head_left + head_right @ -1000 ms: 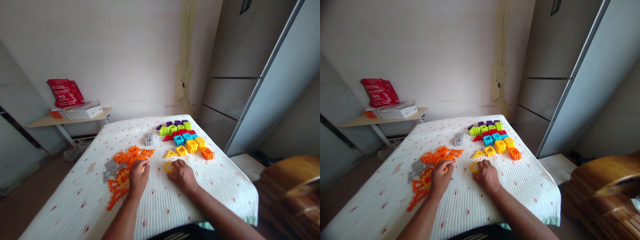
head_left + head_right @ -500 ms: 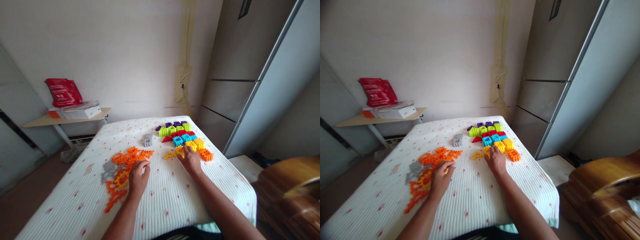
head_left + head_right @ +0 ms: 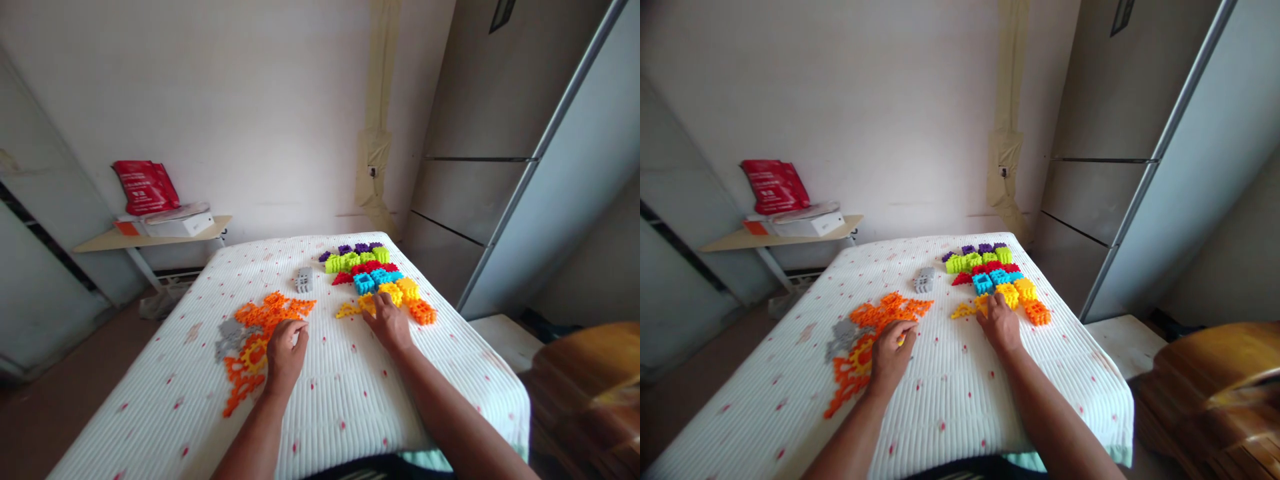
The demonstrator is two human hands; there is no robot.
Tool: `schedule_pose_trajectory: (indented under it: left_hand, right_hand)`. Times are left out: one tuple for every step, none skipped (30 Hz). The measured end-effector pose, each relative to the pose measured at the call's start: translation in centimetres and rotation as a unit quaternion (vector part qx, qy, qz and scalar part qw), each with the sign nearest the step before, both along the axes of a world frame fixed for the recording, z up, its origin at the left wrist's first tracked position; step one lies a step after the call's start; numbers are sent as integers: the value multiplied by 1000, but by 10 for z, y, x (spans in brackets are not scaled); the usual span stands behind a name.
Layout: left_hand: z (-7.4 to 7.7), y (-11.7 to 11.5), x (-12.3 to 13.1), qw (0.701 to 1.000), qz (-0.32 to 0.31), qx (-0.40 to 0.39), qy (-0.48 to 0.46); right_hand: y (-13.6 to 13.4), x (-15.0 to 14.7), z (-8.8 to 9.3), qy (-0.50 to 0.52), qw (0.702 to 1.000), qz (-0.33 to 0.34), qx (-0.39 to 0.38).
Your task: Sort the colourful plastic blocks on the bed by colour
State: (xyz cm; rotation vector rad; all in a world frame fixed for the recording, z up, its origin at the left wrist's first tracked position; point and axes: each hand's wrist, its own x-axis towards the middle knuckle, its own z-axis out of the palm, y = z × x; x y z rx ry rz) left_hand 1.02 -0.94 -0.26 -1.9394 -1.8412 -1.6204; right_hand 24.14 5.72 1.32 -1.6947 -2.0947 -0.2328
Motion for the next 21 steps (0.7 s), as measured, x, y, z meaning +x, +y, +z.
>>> schedule_pose_trajectory:
  left_hand:
    - [2,-2,-3,1000,8,12,1]
    - [3,-6,-7,1000,18,25,5]
    - [4,-10,-14,999,29,40,12]
    - [5,-16,-23,998,42,52,23]
    - [6,-23,-33,996,56,60,35]
    - [6,-30,-45,994,71,62,49]
    - [6,-38,-57,993,86,58,64]
    - [6,-47,-69,991,101,47,80]
    - [5,-55,-80,988,111,31,99]
    - [4,-62,-89,986,119,9,119]
    - [3,-68,-96,982,123,-16,141]
    - [2,-72,-100,978,125,-44,163]
    - [2,-75,-103,973,124,-72,184]
    - [1,-77,-103,967,121,-98,202]
    - [0,-78,-102,962,117,-119,217]
    - [-1,-77,-100,957,114,-134,229]
    - [-2,-76,-98,953,114,-145,239]
    - [-3,-75,-96,950,115,-152,247]
    - [-4,-74,-95,948,118,-155,252]
    - [-5,-73,-94,947,122,-155,255]
    - [-6,-72,-93,946,127,-154,258]
  right_hand:
    - [-1,1,-1,11,999,20,32]
    - [-2,1,-3,24,996,47,69]
    - [-3,2,-4,38,990,84,108]
    - [-6,2,-5,49,981,127,141]
    - [-9,3,-7,57,970,174,162]
    - [-12,3,-8,60,959,217,171]
    - [-16,3,-9,59,951,258,163]
    - [-21,3,-10,53,944,294,142]
    - [-25,3,-10,44,938,324,115]
    - [-29,3,-11,34,933,347,88]
    - [-31,3,-11,24,929,362,65]
    - [-33,3,-12,17,927,371,49]
    - [-34,3,-12,13,926,374,41]
    - [-35,3,-13,12,927,374,37]
    - [-34,2,-14,11,927,373,34]
    - [-34,2,-14,11,928,372,32]
    - [-33,2,-15,9,928,370,30]
    - [-32,1,-16,6,929,369,27]
    - [-31,1,-16,3,929,368,25]
    - [-31,0,-17,0,930,366,23]
    - [-31,0,-17,-2,931,365,20]
